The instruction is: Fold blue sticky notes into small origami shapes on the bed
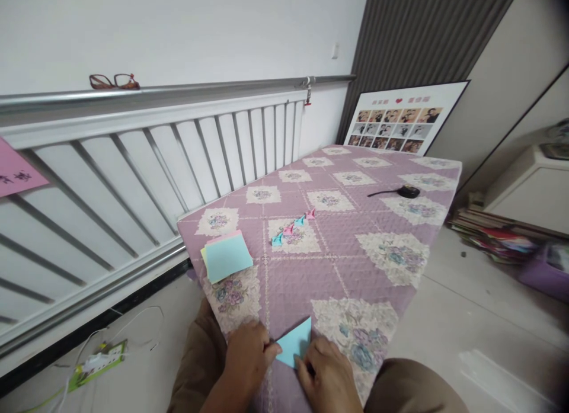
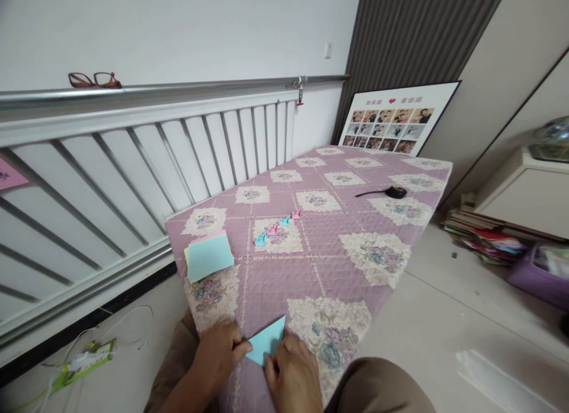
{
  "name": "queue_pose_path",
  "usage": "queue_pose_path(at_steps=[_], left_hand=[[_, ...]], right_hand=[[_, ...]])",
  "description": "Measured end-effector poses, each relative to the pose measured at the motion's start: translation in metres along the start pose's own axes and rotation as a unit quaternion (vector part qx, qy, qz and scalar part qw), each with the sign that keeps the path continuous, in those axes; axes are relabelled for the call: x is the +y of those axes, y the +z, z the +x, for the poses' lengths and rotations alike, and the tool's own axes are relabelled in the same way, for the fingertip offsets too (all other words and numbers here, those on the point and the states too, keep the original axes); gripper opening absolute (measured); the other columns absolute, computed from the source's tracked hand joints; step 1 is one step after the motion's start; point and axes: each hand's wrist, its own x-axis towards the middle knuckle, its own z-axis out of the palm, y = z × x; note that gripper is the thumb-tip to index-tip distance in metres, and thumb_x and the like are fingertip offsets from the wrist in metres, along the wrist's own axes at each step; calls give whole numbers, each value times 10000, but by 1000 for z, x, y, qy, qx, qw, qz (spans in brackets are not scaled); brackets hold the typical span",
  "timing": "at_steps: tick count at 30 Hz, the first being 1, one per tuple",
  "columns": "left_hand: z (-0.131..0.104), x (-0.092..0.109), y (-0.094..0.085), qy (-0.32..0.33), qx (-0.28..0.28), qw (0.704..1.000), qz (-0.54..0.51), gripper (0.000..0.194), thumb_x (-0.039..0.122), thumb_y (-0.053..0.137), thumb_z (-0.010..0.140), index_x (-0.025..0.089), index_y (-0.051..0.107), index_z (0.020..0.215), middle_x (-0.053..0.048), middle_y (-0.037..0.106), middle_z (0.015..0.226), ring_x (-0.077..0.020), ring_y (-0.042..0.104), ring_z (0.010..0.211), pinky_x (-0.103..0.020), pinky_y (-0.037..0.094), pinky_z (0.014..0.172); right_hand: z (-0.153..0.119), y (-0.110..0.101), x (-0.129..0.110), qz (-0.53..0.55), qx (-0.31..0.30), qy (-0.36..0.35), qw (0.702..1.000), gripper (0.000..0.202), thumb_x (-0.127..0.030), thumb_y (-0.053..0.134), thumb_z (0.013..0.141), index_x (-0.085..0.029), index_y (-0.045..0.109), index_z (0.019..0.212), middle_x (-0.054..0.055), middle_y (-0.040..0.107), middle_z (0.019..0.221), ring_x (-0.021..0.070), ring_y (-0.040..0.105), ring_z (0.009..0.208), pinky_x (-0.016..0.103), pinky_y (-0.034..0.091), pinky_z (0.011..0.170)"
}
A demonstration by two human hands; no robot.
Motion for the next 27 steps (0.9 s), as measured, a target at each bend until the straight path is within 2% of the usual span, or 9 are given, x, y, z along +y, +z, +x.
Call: queue_pose_path(at_steps=[8, 17, 27], left_hand=[[1, 5, -4, -2, -11, 999, 32, 227, 417, 607, 791, 203, 654, 732, -15, 657, 799, -180, 576, 769, -292, 310, 659], [2, 7, -9, -4, -17, 999, 47, 235, 423, 622, 783, 195, 661, 746, -29, 660, 807, -197, 581, 776, -299, 313, 659], [-3, -2, 5, 15, 22, 999, 20, 198, 393, 629, 806, 206, 607, 746, 0, 623, 827, -185, 544, 827, -302, 295, 702]], right_hand=[[3, 1, 1, 7, -16, 22, 1000, 141, -237, 622, 763, -234, 573, 631, 46, 609, 831, 208, 551, 796, 297, 376, 666], [4, 2, 1, -2, -13, 24, 1000, 168, -232, 638, 740, -233, 552, 596, 36, 598, 777, 204, 547, 762, 300, 368, 661], [5, -2, -4, 9, 0, 23, 1000, 177, -204, 639, 728, -235, 542, 584, 25, 589, 738, 205, 554, 761, 297, 365, 659]])
